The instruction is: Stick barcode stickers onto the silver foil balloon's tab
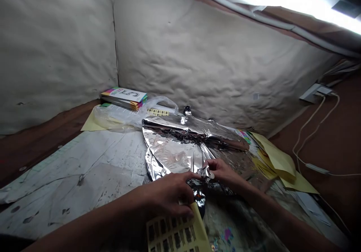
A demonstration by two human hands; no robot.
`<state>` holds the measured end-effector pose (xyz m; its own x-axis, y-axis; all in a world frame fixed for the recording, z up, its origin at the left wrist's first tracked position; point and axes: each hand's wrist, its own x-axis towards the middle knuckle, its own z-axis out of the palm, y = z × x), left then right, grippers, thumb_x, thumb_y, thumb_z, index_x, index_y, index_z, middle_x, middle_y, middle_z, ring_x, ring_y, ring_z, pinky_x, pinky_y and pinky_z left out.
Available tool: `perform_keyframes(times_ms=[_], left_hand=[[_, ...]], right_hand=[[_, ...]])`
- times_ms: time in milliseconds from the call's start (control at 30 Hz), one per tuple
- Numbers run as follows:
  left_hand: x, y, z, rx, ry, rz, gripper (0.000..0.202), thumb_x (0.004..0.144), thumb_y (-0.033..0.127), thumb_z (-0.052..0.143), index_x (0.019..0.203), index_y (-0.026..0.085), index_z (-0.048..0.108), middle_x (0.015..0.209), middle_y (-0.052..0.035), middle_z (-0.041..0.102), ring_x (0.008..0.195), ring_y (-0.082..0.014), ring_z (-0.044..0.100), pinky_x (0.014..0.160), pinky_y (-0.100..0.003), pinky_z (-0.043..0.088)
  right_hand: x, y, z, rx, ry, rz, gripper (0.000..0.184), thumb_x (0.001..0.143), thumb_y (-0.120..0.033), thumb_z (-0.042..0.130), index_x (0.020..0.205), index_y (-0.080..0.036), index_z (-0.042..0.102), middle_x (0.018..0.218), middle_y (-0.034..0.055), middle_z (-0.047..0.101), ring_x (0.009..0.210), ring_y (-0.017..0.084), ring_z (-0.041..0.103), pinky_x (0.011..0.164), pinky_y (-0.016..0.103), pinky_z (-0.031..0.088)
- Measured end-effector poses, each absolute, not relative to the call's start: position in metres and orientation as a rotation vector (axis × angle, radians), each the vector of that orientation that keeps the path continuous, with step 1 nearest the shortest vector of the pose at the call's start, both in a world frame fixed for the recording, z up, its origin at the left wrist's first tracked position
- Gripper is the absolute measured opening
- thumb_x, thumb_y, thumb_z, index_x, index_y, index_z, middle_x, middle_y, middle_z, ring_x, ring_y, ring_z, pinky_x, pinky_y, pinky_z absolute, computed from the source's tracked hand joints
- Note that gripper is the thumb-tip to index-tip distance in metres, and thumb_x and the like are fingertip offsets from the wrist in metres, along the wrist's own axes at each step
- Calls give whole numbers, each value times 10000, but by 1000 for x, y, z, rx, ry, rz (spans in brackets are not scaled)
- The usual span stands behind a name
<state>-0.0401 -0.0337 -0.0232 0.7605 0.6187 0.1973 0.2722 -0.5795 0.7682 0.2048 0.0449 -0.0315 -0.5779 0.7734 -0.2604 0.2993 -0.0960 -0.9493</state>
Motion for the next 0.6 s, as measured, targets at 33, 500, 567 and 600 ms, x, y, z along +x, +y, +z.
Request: perform_keyframes(times_ms=[33,500,567,600], left_hand=[[-39,-33,-25,2175,646,561,77,717,220,731,785,190,708,1368,-4,519,899,-169,659,763,-247,517],[-38,-29,-28,1830,685,370,88,701,245,745,743,200,681,1327,21,583,1104,-239,616,818,-284,481],[-38,-29,-29,1775,668,369,115,691,260,759,739,194,677,1326,13,584,1136,-254,597,817,-286,483],[-38,-29,-29,1753,666,369,134,684,275,768,735,190,676,1322,8,588,1137,-260,596,805,-284,486]], right_hand=[[207,46,-33,-1195,-1808,1726,354,637,-411,804,662,-145,571,548,-51,494,479,63,374,471,199,267],[155,213,91,-1588,-2359,499,214,805,-321,652,731,-121,670,611,35,623,603,156,581,553,232,407],[136,242,101,-1644,-2244,300,184,851,-281,616,831,-112,685,769,90,683,804,215,631,682,265,449],[128,252,101,-1666,-2188,222,198,878,-288,594,903,-112,681,870,106,692,898,233,627,752,291,460]])
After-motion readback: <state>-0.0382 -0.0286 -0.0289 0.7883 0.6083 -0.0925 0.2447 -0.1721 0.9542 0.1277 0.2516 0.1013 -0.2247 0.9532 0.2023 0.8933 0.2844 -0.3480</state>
